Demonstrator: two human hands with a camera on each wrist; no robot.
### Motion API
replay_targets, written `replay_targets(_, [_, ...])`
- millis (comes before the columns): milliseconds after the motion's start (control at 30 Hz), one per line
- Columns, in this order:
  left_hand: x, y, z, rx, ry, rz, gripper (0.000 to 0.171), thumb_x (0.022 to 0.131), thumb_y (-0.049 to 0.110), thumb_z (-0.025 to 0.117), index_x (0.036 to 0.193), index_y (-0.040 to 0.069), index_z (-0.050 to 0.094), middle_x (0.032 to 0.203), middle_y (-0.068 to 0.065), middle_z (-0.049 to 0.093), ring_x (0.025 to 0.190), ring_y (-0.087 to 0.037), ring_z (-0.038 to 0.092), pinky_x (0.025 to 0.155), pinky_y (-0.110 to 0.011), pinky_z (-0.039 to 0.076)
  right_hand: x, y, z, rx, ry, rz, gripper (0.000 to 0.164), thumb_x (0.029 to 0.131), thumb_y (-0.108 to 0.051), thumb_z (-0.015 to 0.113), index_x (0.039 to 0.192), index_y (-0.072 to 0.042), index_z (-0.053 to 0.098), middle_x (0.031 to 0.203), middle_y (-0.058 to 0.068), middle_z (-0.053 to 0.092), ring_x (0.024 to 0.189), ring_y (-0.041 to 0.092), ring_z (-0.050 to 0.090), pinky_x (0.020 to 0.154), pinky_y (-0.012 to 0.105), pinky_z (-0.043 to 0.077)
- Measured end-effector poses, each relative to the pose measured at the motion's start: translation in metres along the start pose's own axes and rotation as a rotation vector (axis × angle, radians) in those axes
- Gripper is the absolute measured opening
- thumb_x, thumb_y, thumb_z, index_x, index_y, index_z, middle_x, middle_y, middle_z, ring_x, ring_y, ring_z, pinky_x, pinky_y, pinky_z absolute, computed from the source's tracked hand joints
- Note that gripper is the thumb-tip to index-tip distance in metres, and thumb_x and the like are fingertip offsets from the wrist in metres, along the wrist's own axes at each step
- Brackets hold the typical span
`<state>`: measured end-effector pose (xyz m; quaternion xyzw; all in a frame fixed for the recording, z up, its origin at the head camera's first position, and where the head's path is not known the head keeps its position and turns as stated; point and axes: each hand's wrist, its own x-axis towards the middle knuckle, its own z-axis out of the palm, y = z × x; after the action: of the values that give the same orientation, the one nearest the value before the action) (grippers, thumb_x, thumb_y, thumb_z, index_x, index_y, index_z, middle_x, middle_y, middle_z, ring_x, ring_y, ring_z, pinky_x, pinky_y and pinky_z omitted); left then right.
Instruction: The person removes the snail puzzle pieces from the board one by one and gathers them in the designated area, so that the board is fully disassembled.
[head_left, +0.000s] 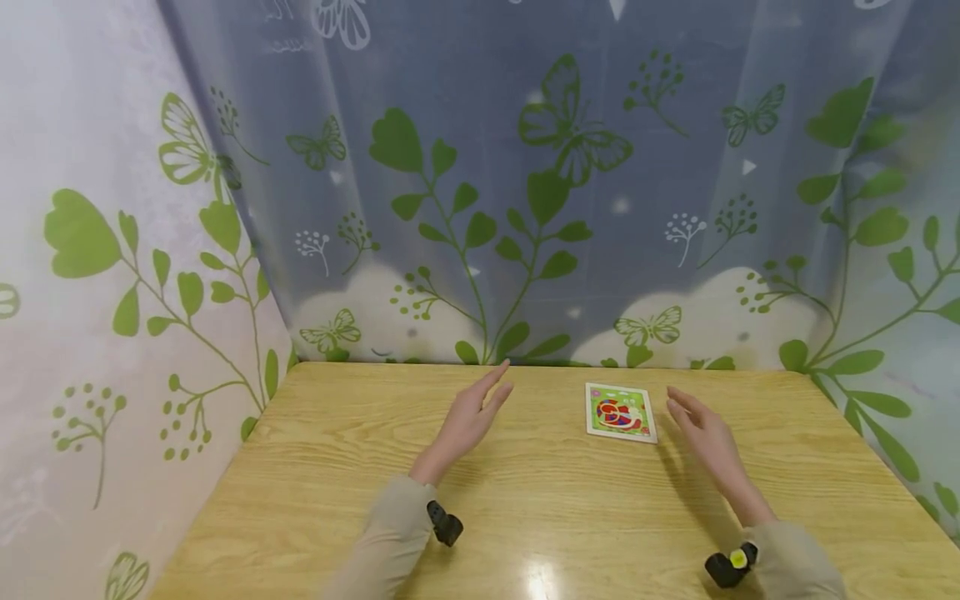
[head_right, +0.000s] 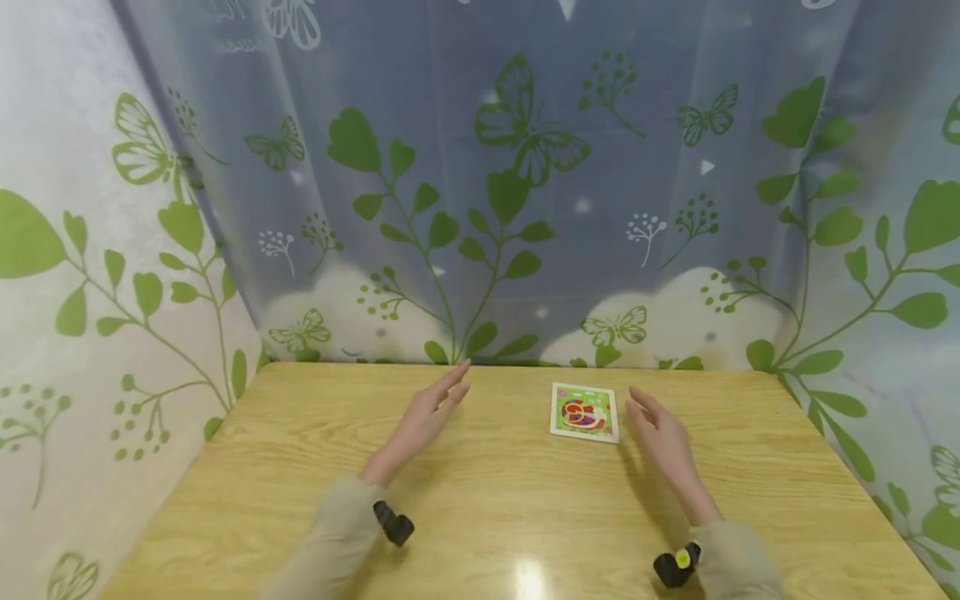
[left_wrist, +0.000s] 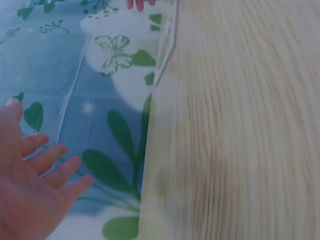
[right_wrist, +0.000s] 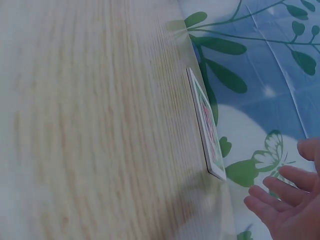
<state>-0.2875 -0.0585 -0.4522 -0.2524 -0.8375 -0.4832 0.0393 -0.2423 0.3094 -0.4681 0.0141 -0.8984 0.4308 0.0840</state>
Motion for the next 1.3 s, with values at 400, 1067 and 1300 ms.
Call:
replay_targets(400, [0.03,-0.001,0.045,-0.217,-0.002,-0.068,0.048,0.112,0.029,0.04,0.154,0.007,0.043,0.152,-0.012,0.051,0.137,-0.032,0.052,0.113,-0.047,0.042,0.021,0.013,0.009,0.161,-0.043,0.086,0.06,0.111,-0.035,0.035,0.151,0.01,0.036,0.151,0.03,0.043,0.13,0.045,0.052,0.097,0.037,0.056])
replay_targets(1067, [0.055,0.0,0.118,-0.531,-0.025,-0.413,0.05,0.111,0.026,0.041,0.142,-0.012,0.05,0.139,-0.025,0.059,0.127,-0.032,0.061,0.102,-0.034,0.053,0.034,0.016,0.017,0.259,-0.074,0.252,0.06,0.111,-0.03,0.038,0.145,0.019,0.037,0.142,0.037,0.047,0.106,0.023,0.071,0.087,0.027,0.059])
replay_targets(1300, [0.056,0.005,0.12,-0.552,-0.078,-0.46,0.052,0.111,0.03,0.04,0.139,-0.013,0.052,0.135,-0.025,0.062,0.125,-0.031,0.062,0.101,-0.035,0.053,0.036,0.019,0.018,0.31,-0.091,0.26,0.058,0.111,-0.024,0.039,0.145,0.022,0.034,0.141,0.038,0.045,0.096,0.008,0.071,0.085,0.023,0.059])
